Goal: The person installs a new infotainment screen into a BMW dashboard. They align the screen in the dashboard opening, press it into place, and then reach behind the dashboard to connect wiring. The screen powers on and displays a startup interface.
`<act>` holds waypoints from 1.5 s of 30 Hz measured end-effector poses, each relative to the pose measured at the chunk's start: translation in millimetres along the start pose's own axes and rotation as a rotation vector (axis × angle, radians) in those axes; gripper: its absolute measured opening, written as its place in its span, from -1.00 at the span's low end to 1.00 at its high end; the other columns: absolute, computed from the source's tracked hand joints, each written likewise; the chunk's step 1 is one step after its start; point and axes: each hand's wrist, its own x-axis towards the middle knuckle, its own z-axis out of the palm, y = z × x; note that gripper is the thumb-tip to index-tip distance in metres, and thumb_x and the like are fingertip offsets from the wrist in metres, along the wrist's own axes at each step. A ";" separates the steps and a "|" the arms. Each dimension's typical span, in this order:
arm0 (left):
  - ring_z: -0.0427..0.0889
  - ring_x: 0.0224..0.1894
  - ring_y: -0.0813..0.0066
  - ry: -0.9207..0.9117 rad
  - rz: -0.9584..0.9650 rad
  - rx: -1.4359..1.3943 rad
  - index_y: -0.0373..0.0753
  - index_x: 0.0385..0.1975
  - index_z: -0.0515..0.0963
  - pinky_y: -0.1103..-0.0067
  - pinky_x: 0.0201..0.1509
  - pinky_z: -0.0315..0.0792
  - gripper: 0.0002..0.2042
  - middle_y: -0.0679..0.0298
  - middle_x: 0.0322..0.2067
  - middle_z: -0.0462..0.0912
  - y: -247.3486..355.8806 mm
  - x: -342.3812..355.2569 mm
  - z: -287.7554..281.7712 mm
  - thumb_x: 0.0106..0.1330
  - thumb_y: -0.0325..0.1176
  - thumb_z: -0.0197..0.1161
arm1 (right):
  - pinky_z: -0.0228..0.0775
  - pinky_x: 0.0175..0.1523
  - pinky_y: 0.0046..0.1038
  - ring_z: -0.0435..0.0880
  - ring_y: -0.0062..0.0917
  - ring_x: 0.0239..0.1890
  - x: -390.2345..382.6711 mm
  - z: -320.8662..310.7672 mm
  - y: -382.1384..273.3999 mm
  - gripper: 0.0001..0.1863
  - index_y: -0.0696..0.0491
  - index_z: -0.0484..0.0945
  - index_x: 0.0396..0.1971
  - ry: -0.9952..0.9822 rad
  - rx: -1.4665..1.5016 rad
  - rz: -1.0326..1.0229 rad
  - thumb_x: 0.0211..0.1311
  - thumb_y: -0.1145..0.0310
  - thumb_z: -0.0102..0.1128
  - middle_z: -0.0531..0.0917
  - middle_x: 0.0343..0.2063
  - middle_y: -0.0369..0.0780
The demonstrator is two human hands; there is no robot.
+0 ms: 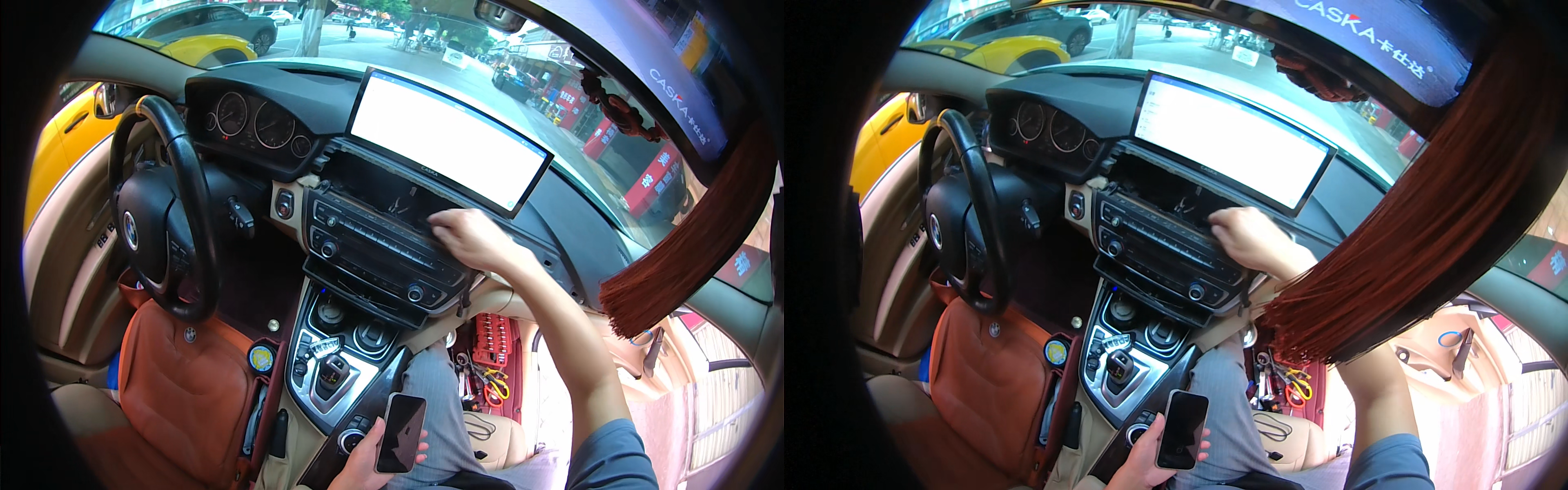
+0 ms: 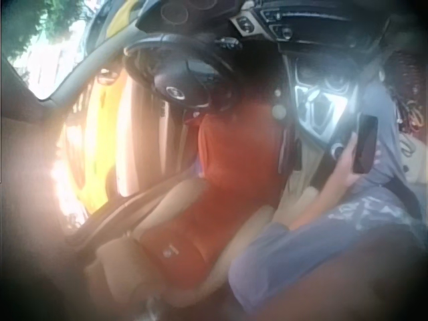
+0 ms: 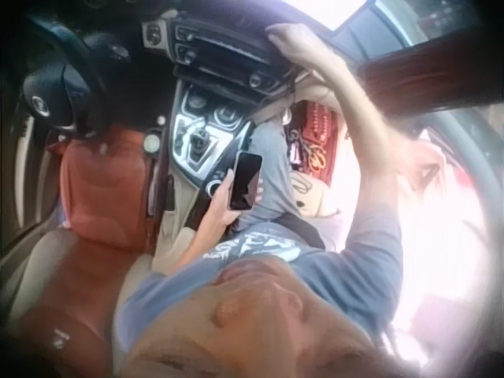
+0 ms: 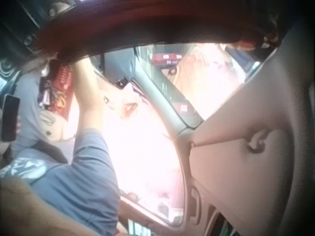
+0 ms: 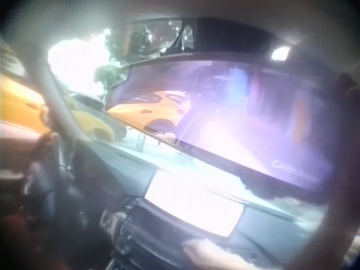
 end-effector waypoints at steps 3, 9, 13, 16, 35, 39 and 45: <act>0.70 -0.01 0.05 0.012 0.019 -0.017 -0.35 0.34 0.37 0.19 0.05 0.63 -0.35 -0.07 0.06 0.64 4.8 -4.9 3.6 0.60 0.15 -0.17 | 0.51 0.24 -0.23 0.71 -0.10 0.05 43.3 18.7 -14.1 -0.61 0.23 0.64 0.08 -0.069 -0.030 0.162 0.44 0.29 0.09 0.71 -0.04 0.10; 0.71 -0.04 0.04 0.024 0.061 -0.067 -0.38 0.32 0.38 0.19 0.01 0.64 -0.35 -0.08 0.04 0.65 17.5 -15.4 11.6 0.60 0.14 -0.13 | 0.55 0.09 -0.21 0.76 -0.10 -0.13 82.3 40.9 -29.6 -0.66 0.22 0.75 -0.14 -0.019 -0.041 0.367 0.37 0.24 0.21 0.77 -0.25 0.07; 0.72 -0.05 0.05 0.025 0.074 -0.074 -0.38 0.31 0.40 0.19 0.00 0.65 -0.36 -0.08 0.03 0.66 19.1 -17.6 12.9 0.59 0.13 -0.10 | 0.58 0.03 -0.23 0.78 -0.15 -0.17 85.3 47.2 -27.4 -0.63 0.20 0.77 -0.18 0.052 0.020 0.467 0.27 0.16 0.37 0.77 -0.28 0.07; 0.72 -0.06 0.06 0.003 0.084 -0.082 -0.39 0.30 0.41 0.21 -0.01 0.66 -0.36 -0.07 0.03 0.66 19.4 -19.7 13.5 0.59 0.13 -0.08 | 0.59 0.01 -0.22 0.79 -0.15 -0.18 92.0 51.6 -26.2 -0.63 0.19 0.78 -0.16 0.042 -0.036 0.497 0.22 0.17 0.39 0.77 -0.28 0.07; 0.59 0.18 -0.10 0.060 0.061 0.056 -0.34 0.44 0.22 0.06 0.23 0.51 -0.29 -0.19 0.24 0.49 25.4 -17.6 11.3 0.61 0.18 -0.31 | 0.56 -0.07 -0.33 0.73 -0.29 -0.32 26.9 41.8 -0.1 -0.54 0.26 0.59 0.10 0.239 0.052 0.284 0.27 0.31 0.18 0.72 -0.37 0.01; 0.58 0.18 -0.11 0.074 0.052 0.077 -0.34 0.44 0.22 0.06 0.23 0.50 -0.30 -0.20 0.25 0.48 25.1 -18.7 14.1 0.61 0.18 -0.30 | 0.59 0.02 -0.23 0.76 -0.13 -0.19 43.8 36.4 -17.1 -0.51 0.24 0.59 0.13 0.140 -0.158 0.272 0.28 0.26 0.16 0.74 -0.28 0.08; 0.58 0.18 -0.12 0.027 0.049 0.057 -0.33 0.45 0.19 0.08 0.24 0.50 -0.29 -0.20 0.26 0.46 24.7 -18.2 10.5 0.61 0.18 -0.33 | 0.59 0.11 -0.19 0.76 -0.09 -0.03 77.9 31.5 -49.5 -0.67 0.21 0.70 -0.09 -0.200 -0.463 0.458 0.32 0.35 0.05 0.75 -0.15 0.10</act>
